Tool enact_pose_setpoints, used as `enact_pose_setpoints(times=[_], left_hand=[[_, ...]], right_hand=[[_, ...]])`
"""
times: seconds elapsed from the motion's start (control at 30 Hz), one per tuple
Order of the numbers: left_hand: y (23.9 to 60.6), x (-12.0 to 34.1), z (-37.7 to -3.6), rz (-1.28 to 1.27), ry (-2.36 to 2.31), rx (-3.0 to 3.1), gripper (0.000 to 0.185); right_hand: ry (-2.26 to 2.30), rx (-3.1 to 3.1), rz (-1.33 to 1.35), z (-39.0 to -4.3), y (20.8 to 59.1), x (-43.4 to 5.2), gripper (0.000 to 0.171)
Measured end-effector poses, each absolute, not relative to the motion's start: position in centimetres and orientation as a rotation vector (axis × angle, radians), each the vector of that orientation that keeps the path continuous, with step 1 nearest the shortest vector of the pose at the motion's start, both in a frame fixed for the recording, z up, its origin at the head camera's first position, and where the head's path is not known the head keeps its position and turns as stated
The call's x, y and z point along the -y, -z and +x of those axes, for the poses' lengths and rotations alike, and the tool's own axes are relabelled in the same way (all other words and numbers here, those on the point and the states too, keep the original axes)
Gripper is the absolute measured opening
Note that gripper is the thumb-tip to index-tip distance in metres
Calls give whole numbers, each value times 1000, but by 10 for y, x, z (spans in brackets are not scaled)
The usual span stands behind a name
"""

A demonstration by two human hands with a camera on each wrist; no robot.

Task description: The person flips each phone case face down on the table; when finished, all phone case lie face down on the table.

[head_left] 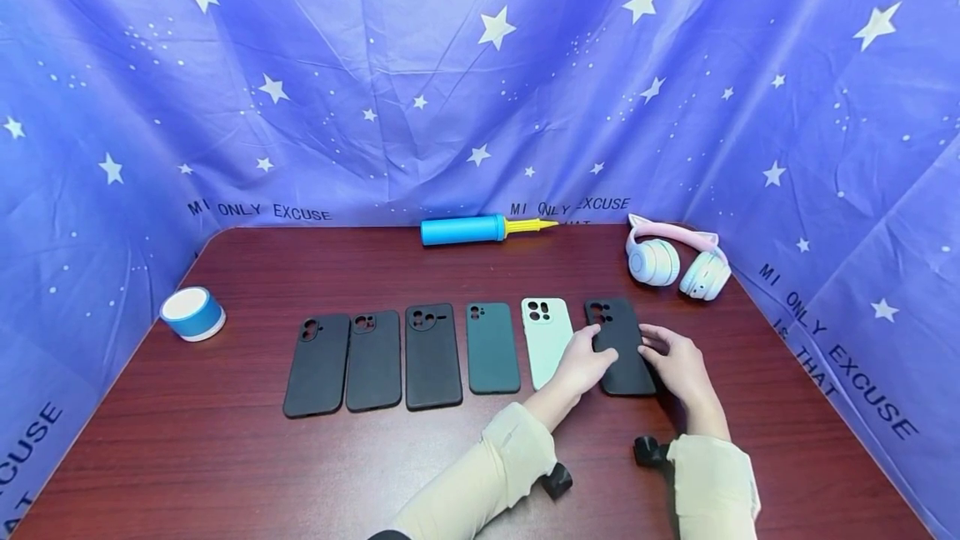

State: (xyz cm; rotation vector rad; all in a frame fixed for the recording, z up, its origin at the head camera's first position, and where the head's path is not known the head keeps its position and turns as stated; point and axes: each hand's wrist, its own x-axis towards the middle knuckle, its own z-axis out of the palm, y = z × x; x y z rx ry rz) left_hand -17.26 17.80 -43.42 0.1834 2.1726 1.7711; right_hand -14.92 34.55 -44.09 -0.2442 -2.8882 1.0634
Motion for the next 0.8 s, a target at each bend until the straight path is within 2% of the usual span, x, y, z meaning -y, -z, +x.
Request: enact_pose_setpoints(times=[0.4, 0.6, 0.8], left_hand=[[429, -166, -178, 279, -1740, -2171, 57], [420, -128, -198, 539, -1582, -2304, 57], [415, -64, -218, 705, -1369, -2511, 62]], right_hand=[[-989, 2896, -211, -151, 437, -345, 43], [-916, 2888, -145, -151, 427, -344, 48], [-823, 2892, -60, -150, 418, -341, 50]])
